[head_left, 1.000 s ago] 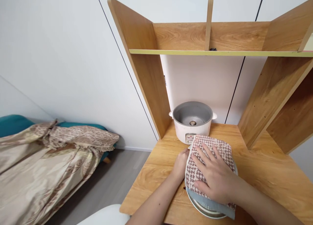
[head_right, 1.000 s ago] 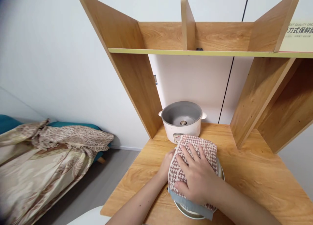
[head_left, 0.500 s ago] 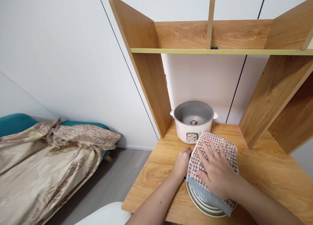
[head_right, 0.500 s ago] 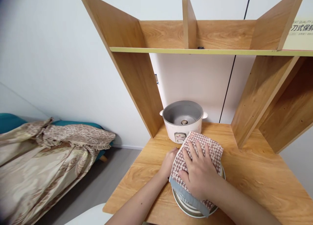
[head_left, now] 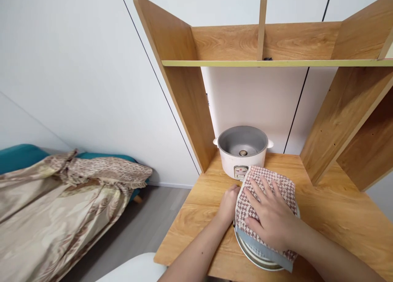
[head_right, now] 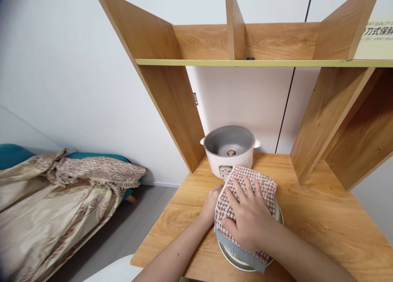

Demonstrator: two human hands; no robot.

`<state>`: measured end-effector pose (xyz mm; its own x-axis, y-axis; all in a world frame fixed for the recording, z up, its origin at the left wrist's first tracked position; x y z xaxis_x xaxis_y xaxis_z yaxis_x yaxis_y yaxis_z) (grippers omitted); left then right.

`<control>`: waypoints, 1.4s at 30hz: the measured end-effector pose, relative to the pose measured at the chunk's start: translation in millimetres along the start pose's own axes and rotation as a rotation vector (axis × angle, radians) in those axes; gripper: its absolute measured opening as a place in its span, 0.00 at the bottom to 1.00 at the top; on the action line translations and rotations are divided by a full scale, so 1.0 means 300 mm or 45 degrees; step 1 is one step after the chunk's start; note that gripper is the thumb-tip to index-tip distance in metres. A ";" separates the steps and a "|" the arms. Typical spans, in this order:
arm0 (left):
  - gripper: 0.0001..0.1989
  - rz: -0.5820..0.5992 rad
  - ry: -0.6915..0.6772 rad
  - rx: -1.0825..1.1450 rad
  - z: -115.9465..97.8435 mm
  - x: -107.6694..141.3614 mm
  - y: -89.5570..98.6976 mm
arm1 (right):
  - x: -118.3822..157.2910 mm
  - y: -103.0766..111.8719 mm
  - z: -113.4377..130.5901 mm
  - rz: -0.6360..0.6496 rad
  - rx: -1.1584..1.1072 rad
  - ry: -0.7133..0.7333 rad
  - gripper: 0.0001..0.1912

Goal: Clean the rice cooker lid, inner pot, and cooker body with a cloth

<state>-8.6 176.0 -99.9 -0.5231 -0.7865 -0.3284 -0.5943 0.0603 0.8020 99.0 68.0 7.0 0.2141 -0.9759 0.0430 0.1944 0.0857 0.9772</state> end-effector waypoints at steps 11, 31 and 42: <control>0.08 0.033 0.025 -0.037 0.005 -0.002 -0.008 | -0.014 -0.005 -0.018 -0.090 0.106 -0.047 0.38; 0.08 0.002 -0.001 0.033 -0.002 -0.001 -0.001 | 0.017 -0.009 0.005 0.035 -0.012 0.095 0.40; 0.09 -0.020 -0.009 0.037 -0.017 0.003 0.009 | 0.043 -0.023 0.047 0.027 -0.018 0.226 0.41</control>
<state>-7.5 172.3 -95.5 -0.5178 -0.7829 -0.3448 -0.6200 0.0657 0.7818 86.9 52.1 3.7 0.3840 -0.9230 0.0253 0.2011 0.1103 0.9733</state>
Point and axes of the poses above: each hand's wrist, its own x-axis away from the middle knuckle, its own y-axis out of the back of the hand, z = x × y, the point moved 9 cm from there along -x, towards the middle knuckle, and after that the axes turned 13 degrees about -y, right-handed, at the moved point
